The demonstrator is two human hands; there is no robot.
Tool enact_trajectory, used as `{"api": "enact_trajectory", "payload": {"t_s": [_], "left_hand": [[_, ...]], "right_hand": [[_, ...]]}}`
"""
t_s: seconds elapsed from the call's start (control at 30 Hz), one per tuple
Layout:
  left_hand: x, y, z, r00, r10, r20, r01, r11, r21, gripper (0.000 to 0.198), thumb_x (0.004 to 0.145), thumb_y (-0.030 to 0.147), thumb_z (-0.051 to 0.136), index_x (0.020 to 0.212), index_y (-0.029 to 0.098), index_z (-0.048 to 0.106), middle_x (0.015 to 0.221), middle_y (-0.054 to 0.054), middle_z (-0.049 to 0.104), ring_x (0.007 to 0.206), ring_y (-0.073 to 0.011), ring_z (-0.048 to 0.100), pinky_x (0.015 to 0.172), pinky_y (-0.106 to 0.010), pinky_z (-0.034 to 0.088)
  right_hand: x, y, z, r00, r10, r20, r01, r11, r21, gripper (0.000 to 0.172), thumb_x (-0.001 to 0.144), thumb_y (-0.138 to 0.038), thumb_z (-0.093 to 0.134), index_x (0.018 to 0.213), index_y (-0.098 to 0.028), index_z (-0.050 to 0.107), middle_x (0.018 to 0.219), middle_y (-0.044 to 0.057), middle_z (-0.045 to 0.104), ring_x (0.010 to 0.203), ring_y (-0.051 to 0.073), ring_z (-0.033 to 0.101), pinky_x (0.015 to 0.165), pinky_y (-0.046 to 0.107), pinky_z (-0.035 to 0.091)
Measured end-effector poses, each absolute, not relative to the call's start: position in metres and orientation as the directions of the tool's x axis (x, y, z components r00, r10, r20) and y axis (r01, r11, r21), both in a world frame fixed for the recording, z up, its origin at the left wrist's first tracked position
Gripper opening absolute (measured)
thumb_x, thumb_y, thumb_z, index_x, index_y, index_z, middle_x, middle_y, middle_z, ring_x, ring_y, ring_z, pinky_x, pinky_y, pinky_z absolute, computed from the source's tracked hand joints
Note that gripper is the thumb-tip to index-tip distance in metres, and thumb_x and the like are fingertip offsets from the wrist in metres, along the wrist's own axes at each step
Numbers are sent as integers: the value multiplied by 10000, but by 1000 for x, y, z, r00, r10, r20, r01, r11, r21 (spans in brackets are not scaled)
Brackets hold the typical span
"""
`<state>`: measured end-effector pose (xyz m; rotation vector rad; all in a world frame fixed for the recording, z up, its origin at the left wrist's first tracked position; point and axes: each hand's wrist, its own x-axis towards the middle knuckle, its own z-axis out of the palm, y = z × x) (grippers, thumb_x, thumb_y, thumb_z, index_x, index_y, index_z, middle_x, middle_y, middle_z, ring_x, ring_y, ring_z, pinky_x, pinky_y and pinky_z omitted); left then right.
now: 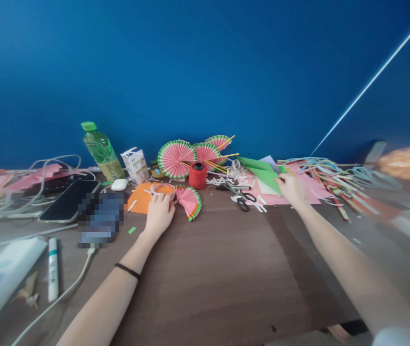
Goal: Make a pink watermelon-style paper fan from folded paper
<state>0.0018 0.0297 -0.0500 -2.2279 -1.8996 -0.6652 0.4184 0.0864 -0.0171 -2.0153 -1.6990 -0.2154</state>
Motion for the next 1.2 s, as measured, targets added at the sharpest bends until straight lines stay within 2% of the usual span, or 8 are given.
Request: {"api": "enact_trajectory", "payload": {"t_s": [0.23, 0.4, 0.53, 0.73, 0.9, 1.0, 1.1, 1.2], "left_hand": [[3, 29, -49, 100, 907, 410, 968, -183, 169, 313, 785, 172, 435, 1068, 152, 568, 985, -105, 599, 963, -288, 497, 804, -399, 417], [3, 29, -49, 95, 907, 409, 970, -177, 166, 301, 789, 172, 427, 1052, 156, 574, 982, -104, 599, 975, -286, 491, 807, -397, 416], [3, 31, -50, 94, 908, 409, 971, -174, 163, 302, 795, 179, 416, 1049, 150, 577, 972, -101, 598, 977, -287, 487, 807, -393, 416], [3, 32, -50, 92, 907, 412, 970, -175, 169, 312, 786, 175, 419, 1059, 152, 569, 973, -101, 593, 994, -288, 481, 807, -393, 417], [3, 32, -50, 97, 906, 413, 966, -186, 181, 288, 793, 175, 413, 1027, 148, 579, 969, -113, 593, 982, -294, 484, 803, -411, 421], [2, 32, -50, 107, 903, 416, 961, -201, 190, 305, 794, 170, 408, 1050, 147, 574, 978, -113, 590, 984, -299, 482, 814, -420, 421], [2, 32, -51, 122, 898, 424, 953, -225, 202, 330, 789, 160, 409, 1077, 139, 567, 990, -115, 580, 973, -296, 493, 821, -414, 427], [1, 32, -51, 133, 886, 444, 943, -251, 218, 331, 786, 135, 400, 1068, 141, 572, 1020, -117, 559, 974, -273, 509, 843, -391, 432]], "right_hand": [[429, 85, -3, 270, 881, 387, 941, -156, -302, 202, 792, -249, 401, 636, -185, 512, 578, 80, 593, 607, 226, 554, 553, 292, 336], [431, 84, 6, 381, 812, 442, 889, -190, -417, 165, 772, -248, 468, 912, -160, 482, 529, 28, 569, 618, 240, 589, 556, 289, 360], [430, 80, 14, 433, 759, 486, 846, -157, -510, 116, 788, -294, 465, 801, -180, 483, 473, -1, 512, 565, 224, 592, 560, 284, 382], [426, 63, 41, 543, 617, 570, 753, -57, -655, 268, 837, -371, 372, 834, -156, 533, 533, 40, 565, 477, 184, 560, 502, 270, 392], [387, 34, 50, 235, 553, 799, 930, 111, -351, 373, 839, -397, 398, 839, -113, 639, 649, 101, 626, 574, 180, 545, 611, 300, 407], [346, 11, 30, -115, 652, 750, 930, 337, -151, 324, 871, -307, 374, 906, -178, 669, 773, 88, 676, 645, 170, 556, 656, 302, 410], [307, -10, -2, -463, 623, 631, 798, 603, -10, 235, 855, -255, 441, 873, -214, 671, 827, 60, 702, 630, 163, 541, 632, 318, 403], [277, -25, -31, -699, 449, 557, 550, 835, 18, 176, 847, -212, 468, 858, -201, 643, 961, 63, 689, 906, 220, 569, 774, 373, 421]]}}
